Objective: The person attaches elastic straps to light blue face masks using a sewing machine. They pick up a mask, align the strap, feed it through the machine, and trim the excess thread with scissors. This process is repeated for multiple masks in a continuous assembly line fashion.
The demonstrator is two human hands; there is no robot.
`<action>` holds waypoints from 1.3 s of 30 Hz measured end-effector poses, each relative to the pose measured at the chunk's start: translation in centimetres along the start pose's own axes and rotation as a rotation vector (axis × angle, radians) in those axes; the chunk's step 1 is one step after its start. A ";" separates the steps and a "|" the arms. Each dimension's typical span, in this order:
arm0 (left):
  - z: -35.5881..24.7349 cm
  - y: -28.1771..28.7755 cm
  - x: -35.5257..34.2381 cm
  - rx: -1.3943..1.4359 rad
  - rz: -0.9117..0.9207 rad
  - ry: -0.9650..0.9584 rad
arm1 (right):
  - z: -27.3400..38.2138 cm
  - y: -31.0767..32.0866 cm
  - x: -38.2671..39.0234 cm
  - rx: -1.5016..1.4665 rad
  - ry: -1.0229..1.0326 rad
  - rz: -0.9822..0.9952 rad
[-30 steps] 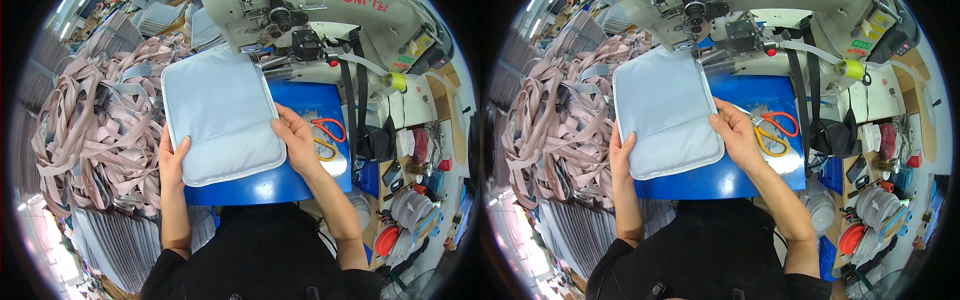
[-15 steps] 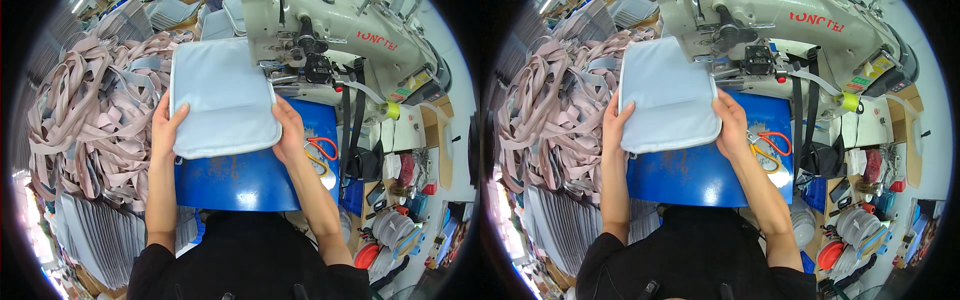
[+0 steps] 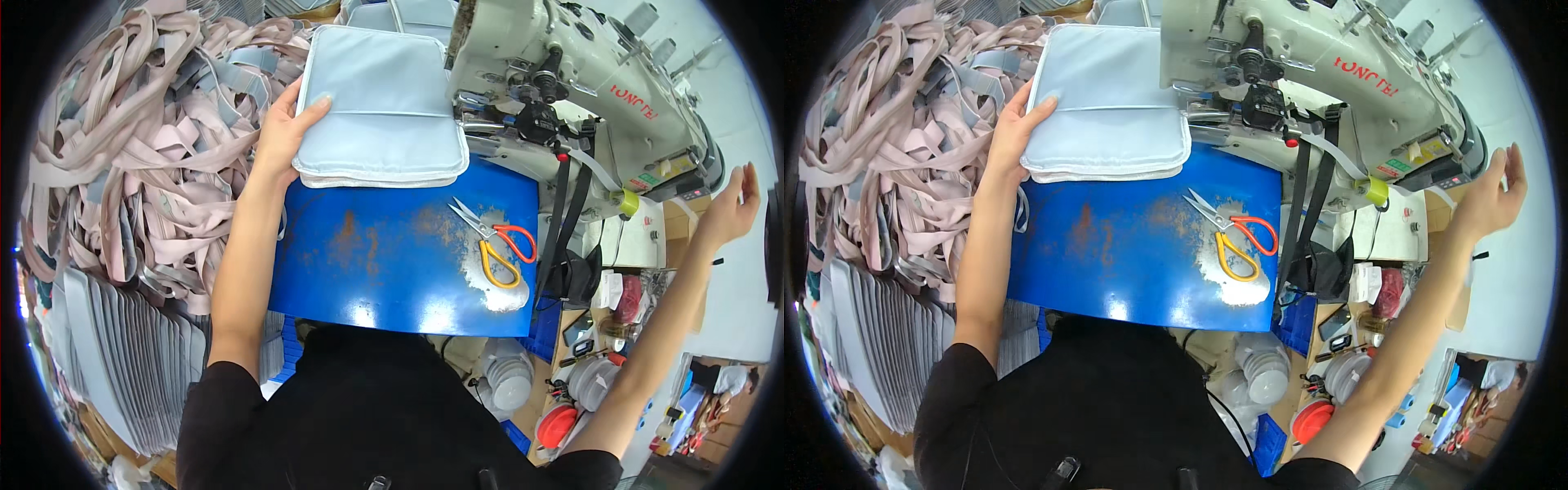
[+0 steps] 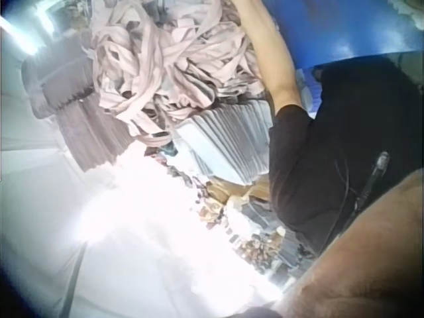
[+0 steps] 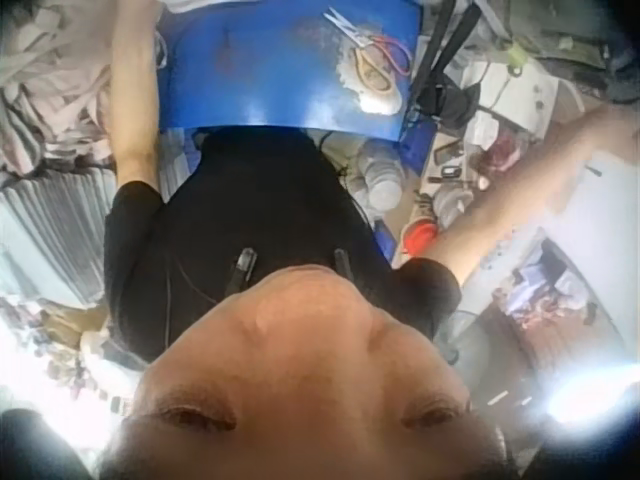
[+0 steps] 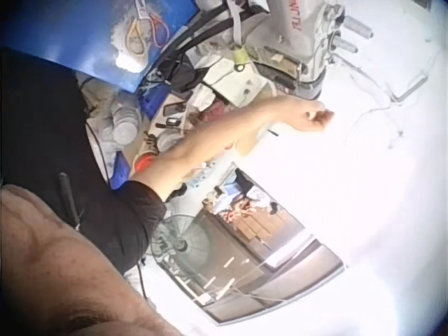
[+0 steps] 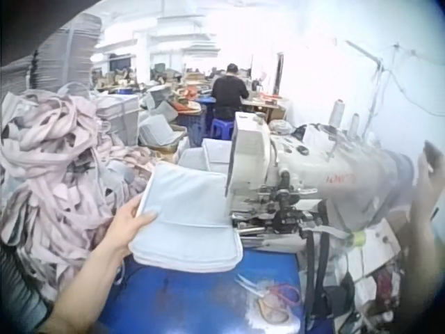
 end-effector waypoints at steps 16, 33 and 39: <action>11.3 7.7 4.6 0.009 -0.174 0.200 | -15.2 -0.2 6.8 -0.142 -0.709 0.137; 15.3 11.4 5.1 0.109 -0.246 0.238 | 23.3 -5.1 30.8 -0.783 -0.745 1.625; 14.1 10.6 5.5 0.113 -0.274 0.244 | 27.9 -11.4 30.7 -0.598 -0.349 1.315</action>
Point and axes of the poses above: each hand's wrist, its own x-axis away from the middle knuckle, its own y-axis out of the back of the hand, z = x × y, the point moved 6 cm from there along -x, towards the middle knuckle, and after that the axes turned 11 degrees about y, right-handed, at the moved point
